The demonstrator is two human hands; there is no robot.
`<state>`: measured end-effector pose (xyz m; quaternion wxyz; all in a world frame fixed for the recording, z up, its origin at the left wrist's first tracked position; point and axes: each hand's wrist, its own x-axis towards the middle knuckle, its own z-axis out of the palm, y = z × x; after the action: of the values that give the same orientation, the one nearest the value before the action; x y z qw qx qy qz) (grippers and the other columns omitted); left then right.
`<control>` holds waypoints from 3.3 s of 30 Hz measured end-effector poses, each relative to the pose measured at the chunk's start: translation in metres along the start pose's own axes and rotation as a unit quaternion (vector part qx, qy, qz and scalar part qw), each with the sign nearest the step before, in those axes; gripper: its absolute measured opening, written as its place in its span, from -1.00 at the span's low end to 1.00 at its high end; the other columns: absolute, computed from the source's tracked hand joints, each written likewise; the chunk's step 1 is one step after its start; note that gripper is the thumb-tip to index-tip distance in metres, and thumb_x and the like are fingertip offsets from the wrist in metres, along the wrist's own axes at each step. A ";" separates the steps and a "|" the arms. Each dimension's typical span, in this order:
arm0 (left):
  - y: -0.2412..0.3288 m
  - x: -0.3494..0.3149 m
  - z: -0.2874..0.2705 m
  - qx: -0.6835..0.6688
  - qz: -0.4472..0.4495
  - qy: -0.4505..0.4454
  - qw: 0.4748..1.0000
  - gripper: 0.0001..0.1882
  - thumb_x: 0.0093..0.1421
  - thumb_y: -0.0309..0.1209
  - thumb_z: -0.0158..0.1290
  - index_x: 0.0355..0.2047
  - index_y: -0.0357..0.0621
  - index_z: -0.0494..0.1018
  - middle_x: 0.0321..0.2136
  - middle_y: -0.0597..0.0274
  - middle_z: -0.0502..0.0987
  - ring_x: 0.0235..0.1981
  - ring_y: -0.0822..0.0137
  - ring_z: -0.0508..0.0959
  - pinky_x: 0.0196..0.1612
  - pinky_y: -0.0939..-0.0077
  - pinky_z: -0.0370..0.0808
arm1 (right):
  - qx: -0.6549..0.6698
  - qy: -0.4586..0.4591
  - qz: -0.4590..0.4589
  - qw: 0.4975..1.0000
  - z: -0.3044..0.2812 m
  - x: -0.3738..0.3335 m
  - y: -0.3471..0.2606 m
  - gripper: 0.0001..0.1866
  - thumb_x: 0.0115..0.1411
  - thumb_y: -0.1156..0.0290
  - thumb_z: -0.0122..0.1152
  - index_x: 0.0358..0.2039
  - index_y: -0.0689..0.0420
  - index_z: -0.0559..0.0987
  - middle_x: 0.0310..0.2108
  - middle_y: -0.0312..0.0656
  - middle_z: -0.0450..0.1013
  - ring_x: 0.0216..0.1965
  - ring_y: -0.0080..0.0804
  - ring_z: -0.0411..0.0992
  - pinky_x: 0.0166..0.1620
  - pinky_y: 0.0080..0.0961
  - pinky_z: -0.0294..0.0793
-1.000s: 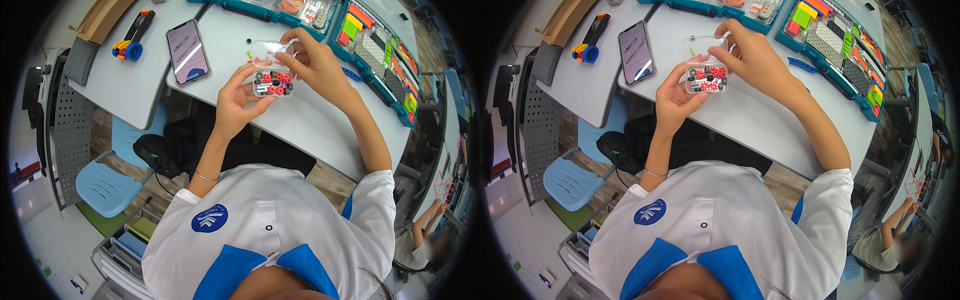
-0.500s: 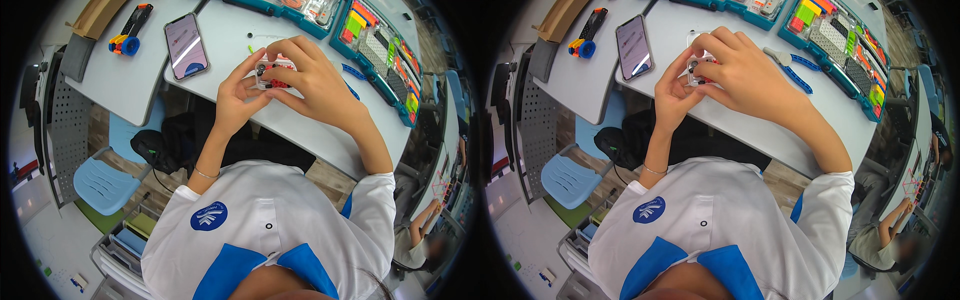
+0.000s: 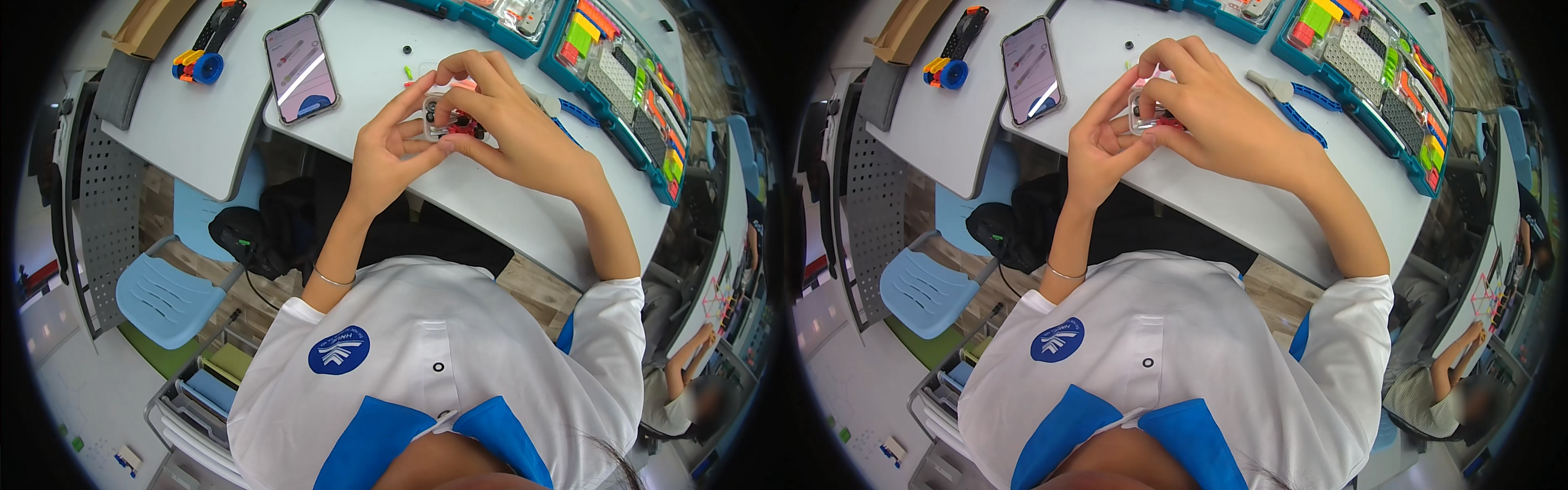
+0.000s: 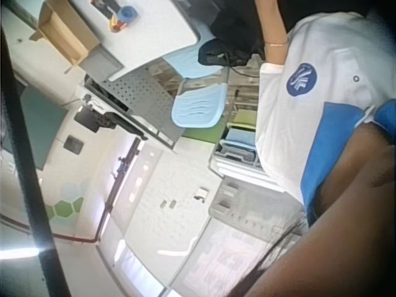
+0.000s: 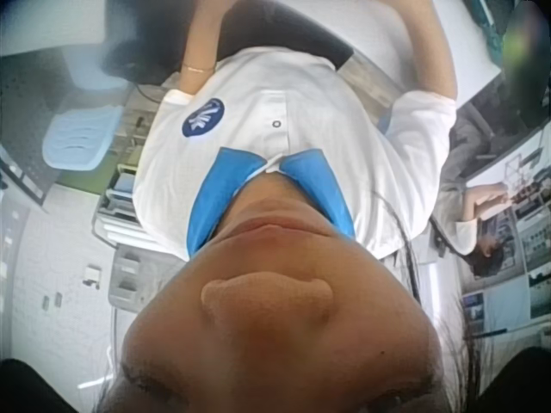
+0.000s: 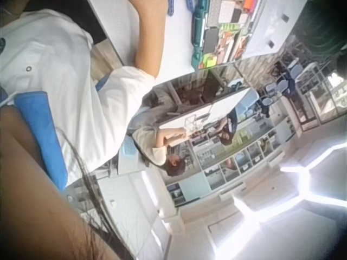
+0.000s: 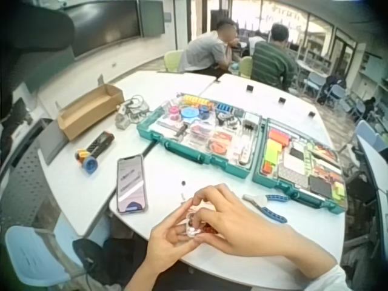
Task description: The person assembles a small knitting needle by inserting a pink plastic piece into a clear plastic case. They then add several small, colorful plastic pieces into the case, organizing them by color.
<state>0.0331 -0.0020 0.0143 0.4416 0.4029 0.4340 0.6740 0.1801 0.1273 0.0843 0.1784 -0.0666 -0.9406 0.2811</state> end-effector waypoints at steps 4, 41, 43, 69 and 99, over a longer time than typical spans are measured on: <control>0.000 0.001 0.000 0.004 -0.012 -0.001 1.000 -0.17 0.15 -0.71 0.25 0.41 -0.30 0.16 0.24 -0.19 0.35 0.11 0.16 0.56 0.05 0.38 0.69 | -0.006 -0.011 0.008 1.000 0.001 -0.001 0.003 -0.81 0.12 0.42 0.40 -0.29 0.17 0.58 0.07 -0.13 0.35 0.12 -0.13 0.28 0.13 -0.27 0.38; -0.005 0.002 -0.004 0.000 -0.029 -0.017 0.999 -0.03 0.13 -0.79 0.16 0.48 -0.26 -0.06 0.23 -0.26 0.33 0.12 0.11 0.56 0.01 0.42 0.70 | 0.001 -0.041 0.014 0.999 0.006 -0.006 0.003 -0.83 0.11 0.44 0.45 -0.32 0.13 0.61 0.30 -0.11 0.26 0.41 -0.08 0.08 0.34 -0.08 0.19; -0.004 0.003 -0.005 -0.002 -0.027 -0.018 0.999 -0.03 0.13 -0.79 0.17 0.48 -0.26 -0.05 0.23 -0.26 0.32 0.12 0.11 0.57 0.01 0.42 0.70 | 0.021 -0.036 0.025 0.999 0.006 -0.005 0.003 -0.84 0.11 0.45 0.44 -0.33 0.13 0.61 0.30 -0.12 0.27 0.41 -0.08 0.09 0.34 -0.08 0.19; 0.001 0.003 -0.001 0.005 -0.043 -0.006 0.999 -0.04 0.10 -0.78 0.22 0.45 -0.34 -0.01 0.19 -0.23 0.38 0.12 0.12 0.57 0.04 0.38 0.68 | 0.484 0.090 0.223 0.841 -0.007 0.004 0.054 -0.70 0.36 0.25 0.28 -0.05 0.20 0.62 -0.13 -0.26 0.56 -0.12 -0.61 0.48 0.01 -0.60 0.47; -0.011 0.003 0.007 0.042 0.083 0.151 0.984 -0.08 0.14 -0.77 0.20 0.44 -0.34 -0.02 0.12 -0.19 0.42 0.13 0.13 0.55 0.09 0.33 0.65 | -0.027 -0.099 0.137 0.985 -0.032 -0.014 0.078 -0.96 0.27 0.50 0.27 -0.27 0.15 0.59 -0.27 -0.26 0.56 -0.20 -0.38 0.50 -0.09 -0.44 0.50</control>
<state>0.0414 0.0049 0.0061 0.2966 0.3487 0.4887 0.7427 0.2067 0.2052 0.0620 0.0420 -0.1715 -0.9429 0.2824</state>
